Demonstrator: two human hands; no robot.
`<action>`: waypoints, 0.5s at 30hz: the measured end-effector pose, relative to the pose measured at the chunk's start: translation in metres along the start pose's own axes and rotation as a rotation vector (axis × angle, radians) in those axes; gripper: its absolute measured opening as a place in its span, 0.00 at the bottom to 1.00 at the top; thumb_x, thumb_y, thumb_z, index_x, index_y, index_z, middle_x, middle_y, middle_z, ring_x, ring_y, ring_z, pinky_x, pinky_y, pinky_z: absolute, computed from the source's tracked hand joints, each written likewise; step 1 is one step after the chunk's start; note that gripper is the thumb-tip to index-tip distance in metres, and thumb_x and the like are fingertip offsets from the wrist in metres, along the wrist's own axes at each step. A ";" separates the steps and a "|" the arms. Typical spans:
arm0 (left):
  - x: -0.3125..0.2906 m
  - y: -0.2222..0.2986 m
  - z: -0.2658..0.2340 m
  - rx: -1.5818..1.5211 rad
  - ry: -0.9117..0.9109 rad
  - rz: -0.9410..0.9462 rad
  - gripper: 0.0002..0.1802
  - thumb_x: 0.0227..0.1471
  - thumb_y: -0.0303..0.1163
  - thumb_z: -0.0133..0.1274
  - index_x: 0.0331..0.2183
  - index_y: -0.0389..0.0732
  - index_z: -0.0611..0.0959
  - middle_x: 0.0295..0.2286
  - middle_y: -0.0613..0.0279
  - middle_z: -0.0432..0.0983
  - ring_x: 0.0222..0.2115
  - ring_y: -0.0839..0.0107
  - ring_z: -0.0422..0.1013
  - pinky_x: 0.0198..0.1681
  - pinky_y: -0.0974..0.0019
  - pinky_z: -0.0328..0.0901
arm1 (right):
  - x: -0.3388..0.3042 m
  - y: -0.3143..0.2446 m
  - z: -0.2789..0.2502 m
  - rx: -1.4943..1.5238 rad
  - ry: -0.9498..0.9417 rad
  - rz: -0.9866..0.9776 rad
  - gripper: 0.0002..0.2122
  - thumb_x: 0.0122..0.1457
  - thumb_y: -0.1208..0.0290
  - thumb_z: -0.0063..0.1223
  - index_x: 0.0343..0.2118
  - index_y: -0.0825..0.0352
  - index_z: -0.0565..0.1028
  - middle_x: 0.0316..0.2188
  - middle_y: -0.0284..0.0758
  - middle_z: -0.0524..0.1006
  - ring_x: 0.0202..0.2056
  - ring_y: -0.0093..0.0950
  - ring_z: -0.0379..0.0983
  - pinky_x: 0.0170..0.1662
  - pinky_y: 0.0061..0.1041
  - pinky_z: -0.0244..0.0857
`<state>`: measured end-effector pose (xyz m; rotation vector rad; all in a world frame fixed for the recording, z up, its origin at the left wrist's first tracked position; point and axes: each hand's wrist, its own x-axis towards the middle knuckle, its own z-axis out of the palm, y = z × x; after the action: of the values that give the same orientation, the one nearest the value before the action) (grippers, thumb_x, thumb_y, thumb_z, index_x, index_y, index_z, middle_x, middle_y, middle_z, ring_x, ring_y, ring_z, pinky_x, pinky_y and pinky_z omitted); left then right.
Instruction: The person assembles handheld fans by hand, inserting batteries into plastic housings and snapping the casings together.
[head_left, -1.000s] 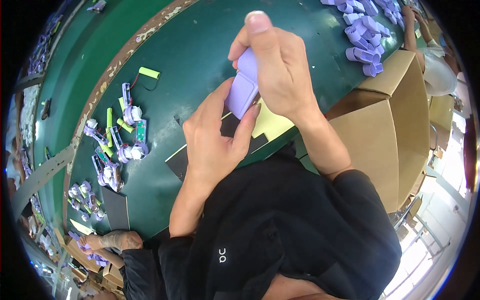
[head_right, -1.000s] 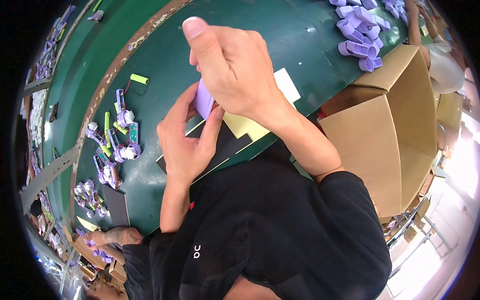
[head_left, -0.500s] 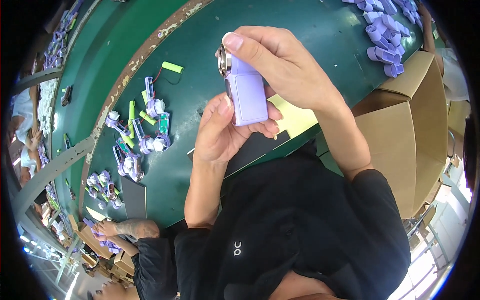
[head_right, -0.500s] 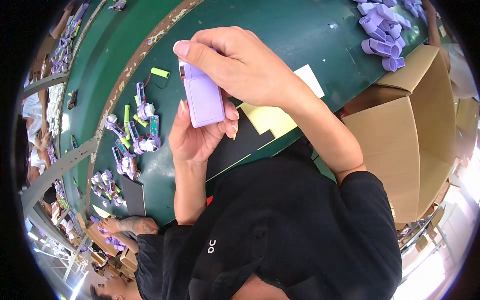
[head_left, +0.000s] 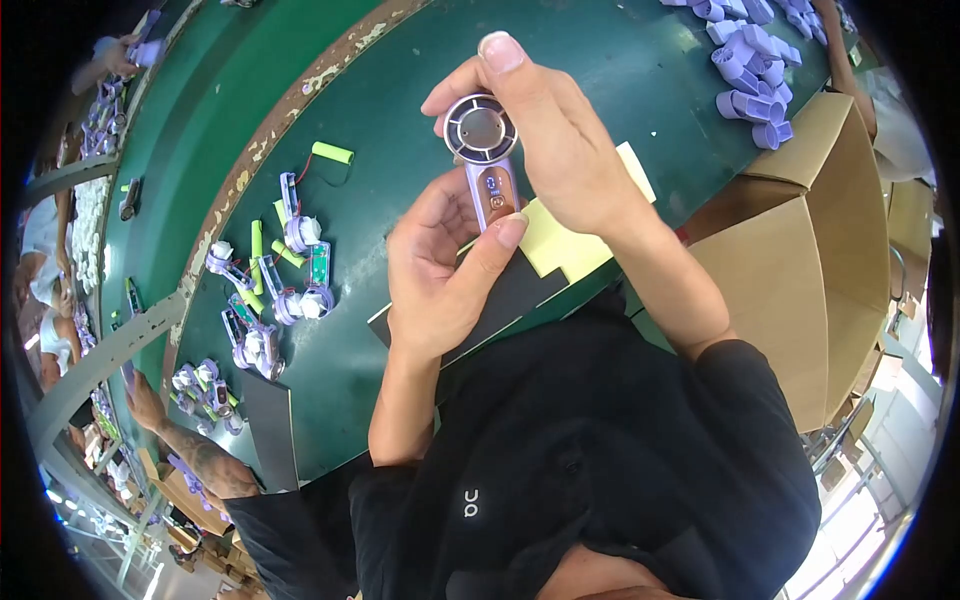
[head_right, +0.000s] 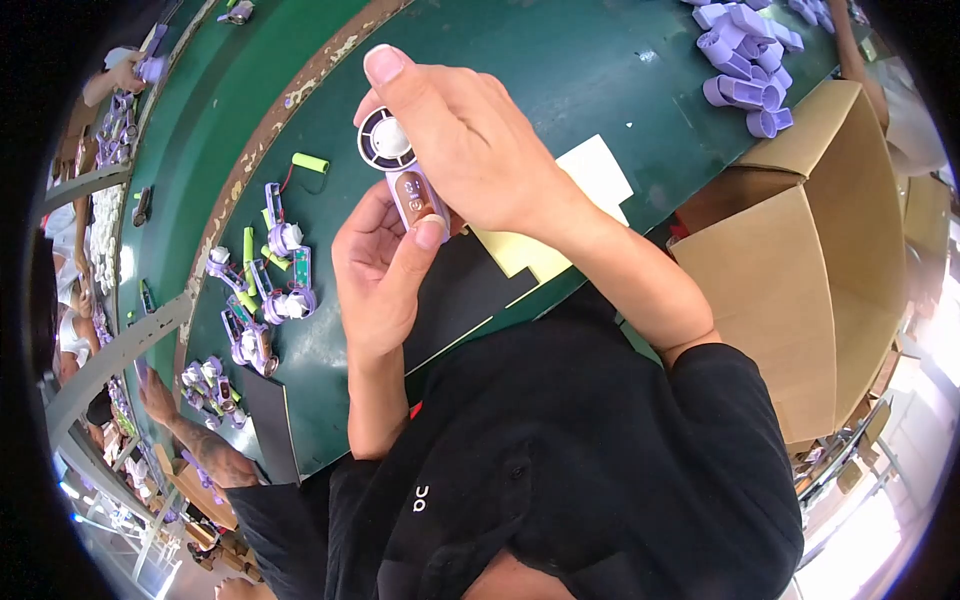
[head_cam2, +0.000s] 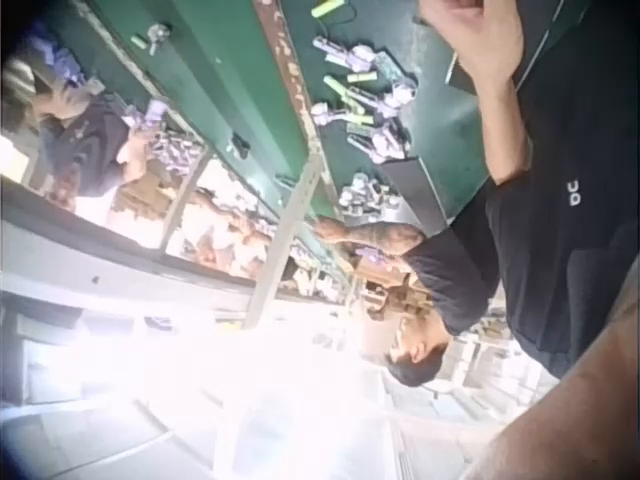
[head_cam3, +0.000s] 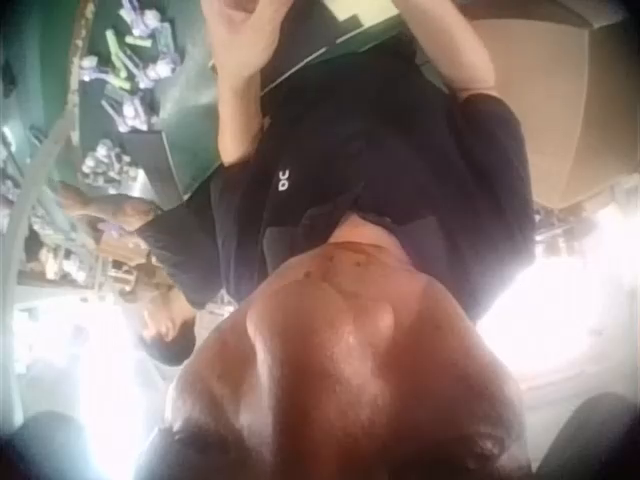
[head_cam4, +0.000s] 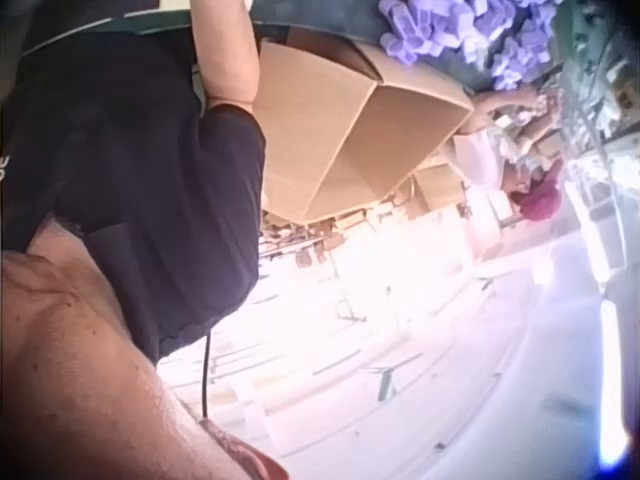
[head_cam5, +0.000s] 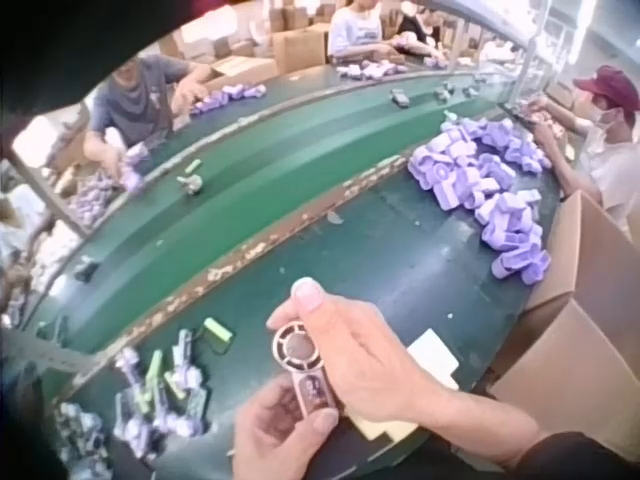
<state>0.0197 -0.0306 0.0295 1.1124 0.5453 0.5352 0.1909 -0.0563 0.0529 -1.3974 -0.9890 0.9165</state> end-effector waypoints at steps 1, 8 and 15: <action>0.001 0.001 0.002 -0.002 -0.004 0.007 0.23 0.59 0.26 0.62 0.53 0.28 0.75 0.43 0.57 0.80 0.43 0.74 0.76 0.52 0.66 0.69 | 0.001 0.002 0.003 -0.006 0.002 -0.006 0.33 0.74 0.44 0.28 0.38 0.72 0.80 0.29 0.35 0.79 0.34 0.23 0.74 0.42 0.25 0.68; 0.002 -0.002 0.002 0.068 0.028 0.024 0.21 0.58 0.21 0.61 0.52 0.30 0.75 0.42 0.61 0.79 0.43 0.76 0.75 0.51 0.68 0.69 | -0.002 -0.008 0.012 0.027 0.150 -0.020 0.28 0.73 0.49 0.36 0.32 0.73 0.78 0.19 0.36 0.73 0.24 0.26 0.72 0.29 0.31 0.64; 0.002 0.000 0.011 0.256 0.025 0.045 0.21 0.56 0.17 0.60 0.50 0.29 0.74 0.42 0.59 0.80 0.46 0.73 0.76 0.52 0.68 0.70 | -0.008 0.002 0.014 0.062 0.172 -0.112 0.31 0.74 0.47 0.29 0.31 0.71 0.78 0.21 0.31 0.73 0.23 0.19 0.67 0.27 0.24 0.61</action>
<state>0.0288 -0.0370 0.0327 1.3652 0.6241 0.5285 0.1752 -0.0586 0.0500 -1.3314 -0.8916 0.7259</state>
